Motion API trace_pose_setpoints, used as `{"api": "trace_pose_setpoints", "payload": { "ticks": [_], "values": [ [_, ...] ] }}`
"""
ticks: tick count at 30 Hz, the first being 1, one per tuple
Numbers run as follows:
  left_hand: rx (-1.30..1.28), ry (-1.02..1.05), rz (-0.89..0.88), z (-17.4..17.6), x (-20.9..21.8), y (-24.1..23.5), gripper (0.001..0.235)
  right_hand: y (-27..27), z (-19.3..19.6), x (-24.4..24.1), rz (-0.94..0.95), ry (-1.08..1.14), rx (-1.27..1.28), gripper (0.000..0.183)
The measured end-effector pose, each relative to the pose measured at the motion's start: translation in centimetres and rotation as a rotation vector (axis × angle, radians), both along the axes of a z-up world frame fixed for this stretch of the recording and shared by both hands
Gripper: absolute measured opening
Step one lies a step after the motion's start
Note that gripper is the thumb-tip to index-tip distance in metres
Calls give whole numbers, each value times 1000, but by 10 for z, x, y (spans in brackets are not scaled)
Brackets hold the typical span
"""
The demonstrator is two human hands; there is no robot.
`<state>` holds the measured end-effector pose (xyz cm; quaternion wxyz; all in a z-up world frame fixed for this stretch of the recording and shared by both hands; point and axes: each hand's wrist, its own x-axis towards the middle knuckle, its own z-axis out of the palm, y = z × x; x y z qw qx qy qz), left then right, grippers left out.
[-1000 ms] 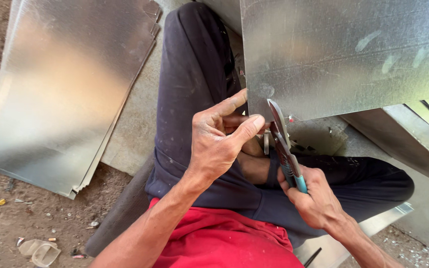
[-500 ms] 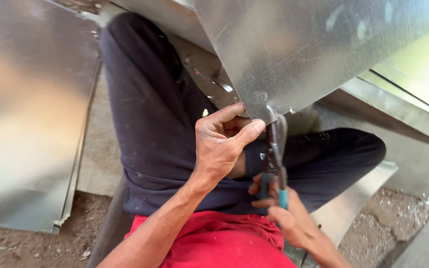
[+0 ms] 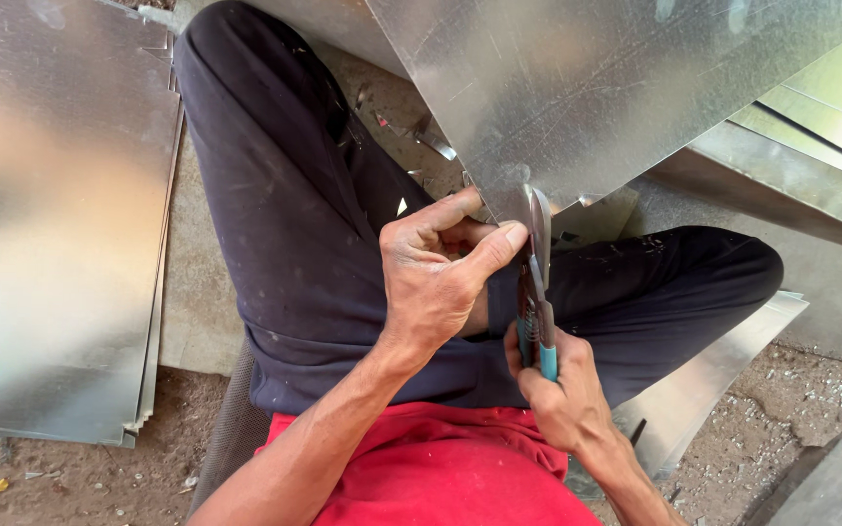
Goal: The person cuts a metal sheet using tin snips, removing small notched sections from the edges.
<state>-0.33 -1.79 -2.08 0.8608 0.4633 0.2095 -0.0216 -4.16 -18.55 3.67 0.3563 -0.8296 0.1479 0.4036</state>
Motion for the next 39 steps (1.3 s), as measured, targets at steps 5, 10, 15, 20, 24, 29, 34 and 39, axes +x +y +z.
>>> {"api": "trace_pose_setpoints", "payload": {
  "ticks": [5, 10, 15, 20, 24, 29, 34, 39],
  "values": [
    [-39, -52, -49, -10, 0, 10, 15, -9, -9, -8, -35, -75, 76, 26],
    [-452, -158, -54, -40, 8, 1, 33, -39, -7, -33, -131, 80, 258, 32],
    [-290, -319, -181, -60, 20, -12, 31, -62, -14, -74, -403, 158, 201, 30],
    [110, -357, -355, -54, 25, 21, 48, -68, -28, -105, -569, 126, 287, 30],
    [868, -509, -35, -41, 18, 18, 29, -66, -36, -107, -587, 127, 316, 30],
    [-195, -98, -270, -59, 29, 11, 16, -68, -37, -111, -579, 112, 338, 29],
    [121, -262, -485, -79, 50, 43, 18, -72, -43, -114, -626, 92, 371, 28],
    [22, -301, -624, -58, 57, 61, 28, -77, -56, -122, -638, 50, 438, 28]
  ]
}}
